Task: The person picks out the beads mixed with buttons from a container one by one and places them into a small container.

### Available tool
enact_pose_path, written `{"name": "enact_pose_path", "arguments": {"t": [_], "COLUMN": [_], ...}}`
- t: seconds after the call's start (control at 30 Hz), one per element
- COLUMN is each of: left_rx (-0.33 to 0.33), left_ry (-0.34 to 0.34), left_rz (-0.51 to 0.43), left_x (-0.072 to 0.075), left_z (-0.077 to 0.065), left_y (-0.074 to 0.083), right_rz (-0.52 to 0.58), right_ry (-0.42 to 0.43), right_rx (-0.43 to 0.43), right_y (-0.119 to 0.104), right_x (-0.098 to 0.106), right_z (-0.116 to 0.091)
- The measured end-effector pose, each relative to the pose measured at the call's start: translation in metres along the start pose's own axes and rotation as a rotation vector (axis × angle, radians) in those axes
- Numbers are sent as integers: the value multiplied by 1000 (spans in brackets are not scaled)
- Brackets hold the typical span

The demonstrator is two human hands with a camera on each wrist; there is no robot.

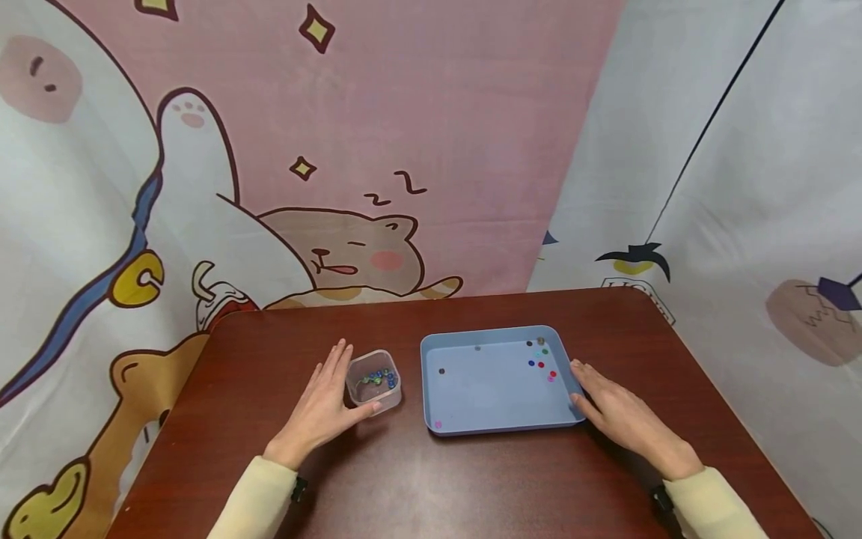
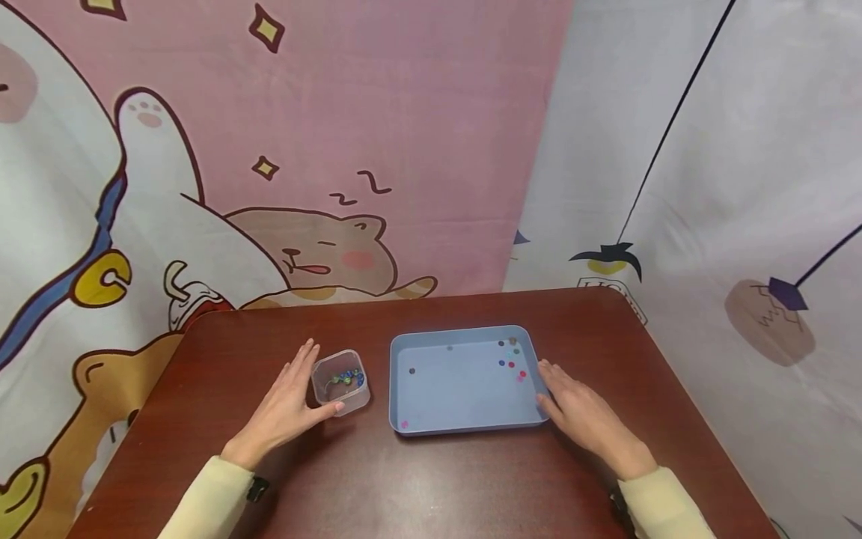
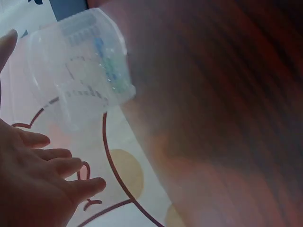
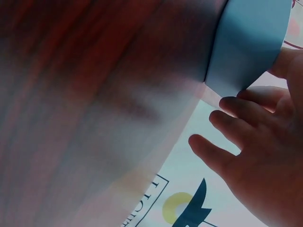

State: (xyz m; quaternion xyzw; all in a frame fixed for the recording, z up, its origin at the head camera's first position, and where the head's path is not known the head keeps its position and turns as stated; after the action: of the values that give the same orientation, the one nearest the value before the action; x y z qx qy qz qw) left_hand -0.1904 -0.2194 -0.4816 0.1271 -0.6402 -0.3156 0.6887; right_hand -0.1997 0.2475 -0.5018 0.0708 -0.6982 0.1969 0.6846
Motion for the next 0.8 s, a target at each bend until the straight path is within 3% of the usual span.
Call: {"name": "enact_pose_path", "arguments": {"t": [0.23,0.53,0.8], "left_rx": [16,21,21], "left_ry": [-2,0,-12], "left_rz": [4,-14,-21], "left_x": [1,1,-2], "left_z": [-3,-4,-2], "left_y": [-10,-13,-12], "right_rz": [-9,-49,-105], "right_ry": [116,280,308], "right_rx": [-7,95,184], "right_y": [-7,-26,-39], "right_x": [15,28,28], "right_z": [10,37,60]}}
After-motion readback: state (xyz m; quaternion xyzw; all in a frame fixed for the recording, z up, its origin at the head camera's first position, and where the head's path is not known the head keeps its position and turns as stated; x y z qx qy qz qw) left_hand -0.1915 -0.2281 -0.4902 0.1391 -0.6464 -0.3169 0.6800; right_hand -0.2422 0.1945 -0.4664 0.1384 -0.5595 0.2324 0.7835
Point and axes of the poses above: each hand's wrist, its own z-axis towards the middle knuckle, its own x-axis out of the back of the hand, y = z × x, the point moved 7 cm from there along z, towards the middle knuckle, and after that the axes turned 10 degrees about -z, right-handed, at the moved point
